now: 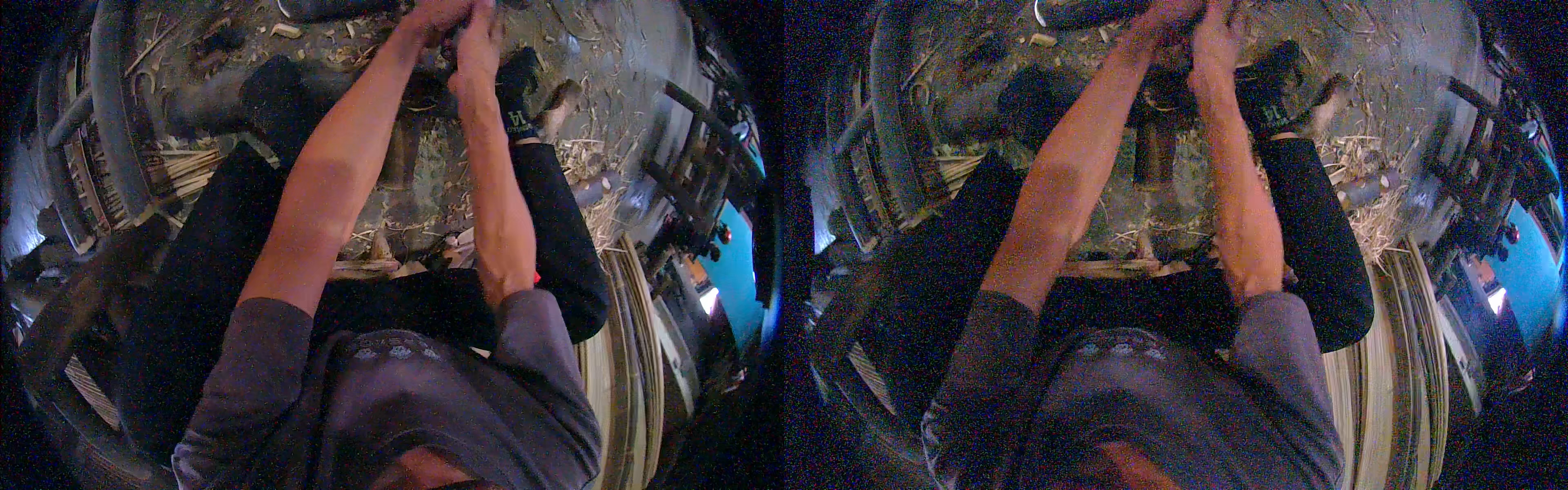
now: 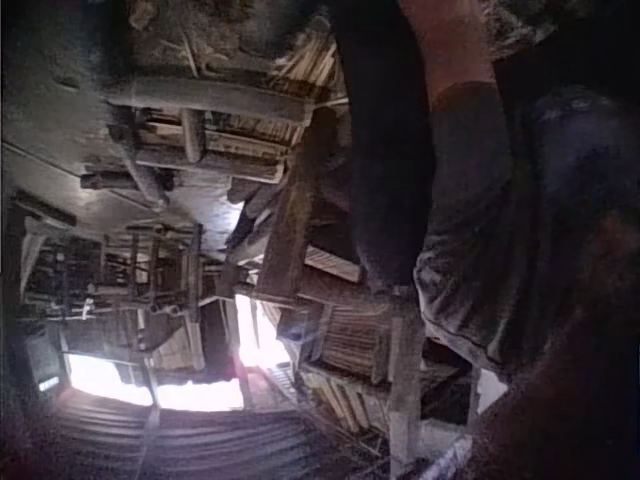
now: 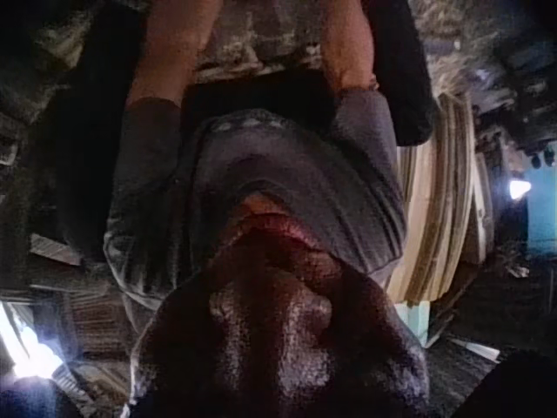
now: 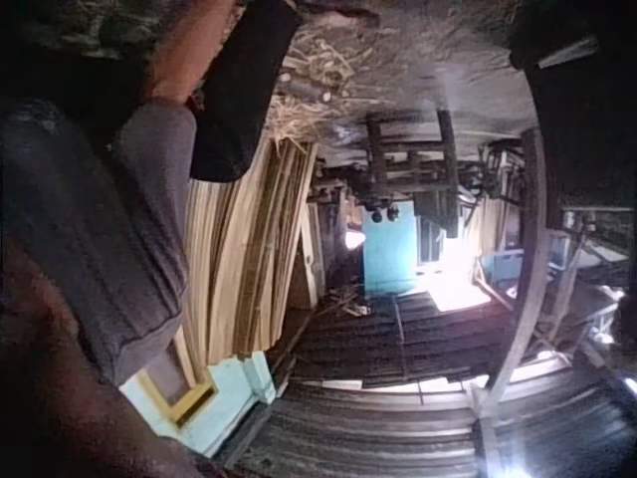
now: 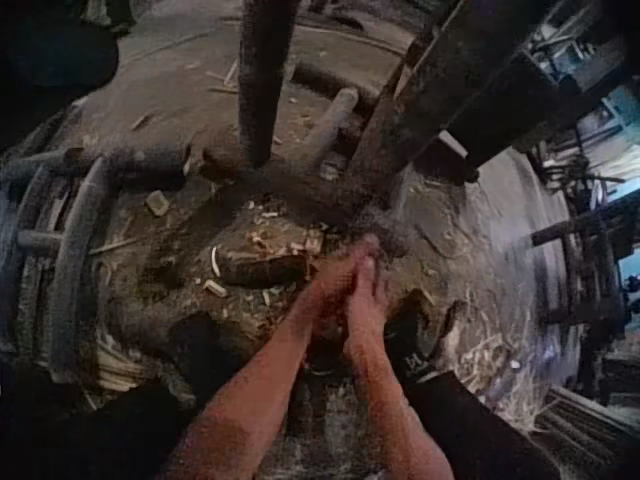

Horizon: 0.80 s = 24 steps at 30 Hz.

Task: The person sits on the floor and uses a knife to carve a cylindrical wooden piece, repeatedly rotating it and scraping the surface. The person also uses a hammer to tap the wood and a sanding block to smooth the edges.

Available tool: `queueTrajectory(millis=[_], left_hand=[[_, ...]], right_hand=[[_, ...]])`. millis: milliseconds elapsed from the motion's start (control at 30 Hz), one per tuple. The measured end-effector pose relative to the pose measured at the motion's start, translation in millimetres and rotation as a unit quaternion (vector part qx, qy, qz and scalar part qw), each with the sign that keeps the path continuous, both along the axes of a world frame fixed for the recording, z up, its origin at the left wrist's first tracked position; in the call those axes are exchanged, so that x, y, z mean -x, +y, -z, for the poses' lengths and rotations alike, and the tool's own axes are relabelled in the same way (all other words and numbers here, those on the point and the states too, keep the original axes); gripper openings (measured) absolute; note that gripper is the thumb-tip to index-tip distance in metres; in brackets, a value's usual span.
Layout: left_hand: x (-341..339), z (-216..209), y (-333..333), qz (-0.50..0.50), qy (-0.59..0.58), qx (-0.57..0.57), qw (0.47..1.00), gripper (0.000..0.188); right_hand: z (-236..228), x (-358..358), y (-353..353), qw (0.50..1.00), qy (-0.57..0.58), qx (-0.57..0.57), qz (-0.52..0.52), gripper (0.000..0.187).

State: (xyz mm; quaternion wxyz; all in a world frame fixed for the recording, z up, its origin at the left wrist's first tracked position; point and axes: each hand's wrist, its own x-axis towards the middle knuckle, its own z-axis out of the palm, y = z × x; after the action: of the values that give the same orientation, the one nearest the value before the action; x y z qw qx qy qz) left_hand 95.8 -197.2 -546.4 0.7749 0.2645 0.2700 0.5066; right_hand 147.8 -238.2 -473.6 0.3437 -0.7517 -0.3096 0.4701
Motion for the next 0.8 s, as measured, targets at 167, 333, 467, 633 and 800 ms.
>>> queueTrajectory(millis=[167,333,467,633,800], left_hand=[[-90,31,-1,0.157,0.088,-0.351,0.919,0.073],[-78,49,-7,-0.063,0.261,-0.123,0.955,0.071],[6,-39,-32,-0.379,0.017,0.005,0.925,0.052],[3,-28,-22,-0.334,0.107,0.033,0.936,0.036],[-9,-42,-19,-0.19,0.129,-0.084,0.97,0.029]], right_hand=[[60,-55,-47,0.944,-0.184,-0.232,0.148,0.061],[96,-68,-37,0.967,-0.046,-0.249,-0.023,0.065],[12,-18,13,0.924,-0.02,-0.06,-0.377,0.071],[38,-29,33,0.919,-0.01,-0.028,-0.392,0.069],[30,-40,4,0.972,-0.036,-0.075,-0.219,0.071]])
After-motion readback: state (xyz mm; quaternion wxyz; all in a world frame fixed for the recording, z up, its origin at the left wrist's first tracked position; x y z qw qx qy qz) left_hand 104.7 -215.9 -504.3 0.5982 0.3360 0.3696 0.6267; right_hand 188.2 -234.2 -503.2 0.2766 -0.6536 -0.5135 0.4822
